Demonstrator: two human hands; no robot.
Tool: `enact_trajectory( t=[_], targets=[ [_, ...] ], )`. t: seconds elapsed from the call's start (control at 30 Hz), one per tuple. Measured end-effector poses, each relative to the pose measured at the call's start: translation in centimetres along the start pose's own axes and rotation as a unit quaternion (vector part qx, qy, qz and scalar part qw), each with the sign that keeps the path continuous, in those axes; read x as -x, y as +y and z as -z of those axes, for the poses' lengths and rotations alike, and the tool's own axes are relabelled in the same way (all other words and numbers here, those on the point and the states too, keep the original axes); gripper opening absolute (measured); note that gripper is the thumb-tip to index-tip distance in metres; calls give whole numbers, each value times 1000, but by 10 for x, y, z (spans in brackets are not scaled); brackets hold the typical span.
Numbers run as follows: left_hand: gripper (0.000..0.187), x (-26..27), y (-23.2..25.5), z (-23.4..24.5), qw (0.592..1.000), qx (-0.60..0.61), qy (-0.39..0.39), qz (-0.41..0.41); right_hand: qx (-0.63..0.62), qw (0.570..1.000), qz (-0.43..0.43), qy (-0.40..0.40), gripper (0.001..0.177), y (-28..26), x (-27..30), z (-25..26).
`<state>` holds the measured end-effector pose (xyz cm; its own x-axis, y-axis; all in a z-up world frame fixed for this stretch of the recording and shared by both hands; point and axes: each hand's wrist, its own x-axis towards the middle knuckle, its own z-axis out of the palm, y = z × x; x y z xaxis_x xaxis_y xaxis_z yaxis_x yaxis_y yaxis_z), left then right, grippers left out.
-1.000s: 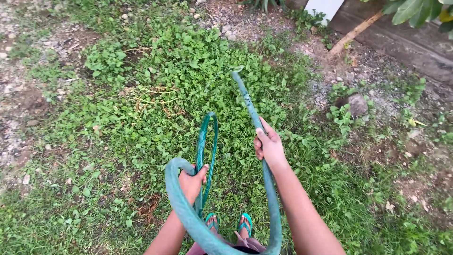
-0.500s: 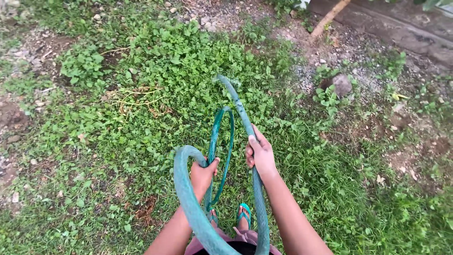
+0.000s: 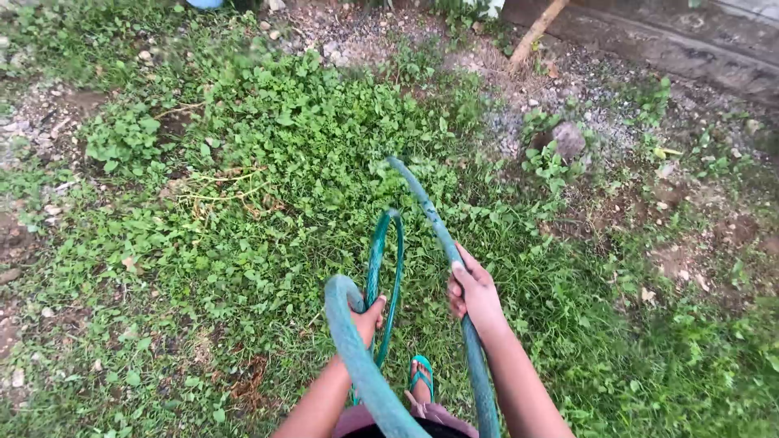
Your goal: The recorder is watering various plants in a garden area using a green garden hose.
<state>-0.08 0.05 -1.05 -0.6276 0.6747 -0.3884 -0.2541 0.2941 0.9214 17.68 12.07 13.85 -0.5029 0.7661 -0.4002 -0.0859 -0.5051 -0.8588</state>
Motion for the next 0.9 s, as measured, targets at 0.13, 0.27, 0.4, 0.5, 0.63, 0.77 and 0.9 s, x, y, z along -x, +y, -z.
enact_trajectory(
  t=[0.13,0.27,0.4,0.5,0.63,0.77,0.9],
  targets=[
    [26,1,2,4,999,29,24,19,2,1000,-7,7,59,12,-3,4],
    [35,-20,-39,12,999,-29,4,30,-7,1000,-20,15,58,23,-7,5],
    [28,-22,-38,20,999,34,20,13,4,999,-36,-7,58,28,-19,-4],
    [24,-6,-14,29,997,40,55,19,28,998,-47,-39,59,34,-40,-19],
    [25,4,9,63,995,41,86,6,88,989,-58,-104,59,4,-65,-79],
    [22,3,-3,91,991,88,99,11,103,981,-35,-163,59,5,-85,-127],
    [27,5,-19,118,982,141,128,-12,146,962,-41,-225,59,17,-101,-163]
  ],
)
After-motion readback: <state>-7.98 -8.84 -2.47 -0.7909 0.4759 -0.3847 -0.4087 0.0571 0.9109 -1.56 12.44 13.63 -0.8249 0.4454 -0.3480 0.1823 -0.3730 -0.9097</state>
